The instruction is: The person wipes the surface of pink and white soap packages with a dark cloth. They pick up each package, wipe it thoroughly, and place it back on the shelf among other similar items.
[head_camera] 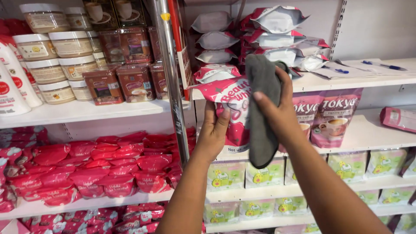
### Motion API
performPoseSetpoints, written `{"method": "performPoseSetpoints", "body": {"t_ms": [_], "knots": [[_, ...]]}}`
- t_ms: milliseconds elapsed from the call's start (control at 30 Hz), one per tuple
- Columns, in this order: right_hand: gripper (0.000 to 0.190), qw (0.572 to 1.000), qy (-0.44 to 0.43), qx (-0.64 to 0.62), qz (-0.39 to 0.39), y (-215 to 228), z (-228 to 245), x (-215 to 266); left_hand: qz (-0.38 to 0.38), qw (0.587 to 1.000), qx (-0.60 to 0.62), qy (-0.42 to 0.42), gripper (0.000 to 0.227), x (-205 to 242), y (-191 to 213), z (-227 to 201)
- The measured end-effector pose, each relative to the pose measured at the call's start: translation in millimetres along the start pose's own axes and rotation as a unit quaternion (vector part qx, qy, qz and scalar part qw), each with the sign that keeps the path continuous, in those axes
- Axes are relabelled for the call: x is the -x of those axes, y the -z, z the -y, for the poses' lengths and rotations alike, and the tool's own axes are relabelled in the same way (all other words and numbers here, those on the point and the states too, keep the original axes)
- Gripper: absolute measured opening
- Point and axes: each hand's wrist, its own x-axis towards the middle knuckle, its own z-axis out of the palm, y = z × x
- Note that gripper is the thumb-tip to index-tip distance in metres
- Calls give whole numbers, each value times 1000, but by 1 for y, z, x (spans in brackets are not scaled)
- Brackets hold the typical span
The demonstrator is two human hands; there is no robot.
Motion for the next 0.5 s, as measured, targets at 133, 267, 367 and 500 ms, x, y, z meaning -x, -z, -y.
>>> {"method": "performPoseSetpoints", "body": {"t_ms": [133, 267, 367, 500], "knots": [[83, 979, -154, -135, 8, 27, 11, 0, 40, 998, 33, 36, 71, 17, -4, -3], [74, 960, -189, -204, -20, 33, 15, 17, 122, 980, 123, 99, 71, 33, -11, 8], [66, 966, -162, -195, -54, 32, 18, 32, 137, 981, 107, 84, 88, 46, -20, -25], [57, 988, -98, -97, -76, 29, 19, 51, 124, 973, 181, 78, 117, 67, -31, -39]]}}
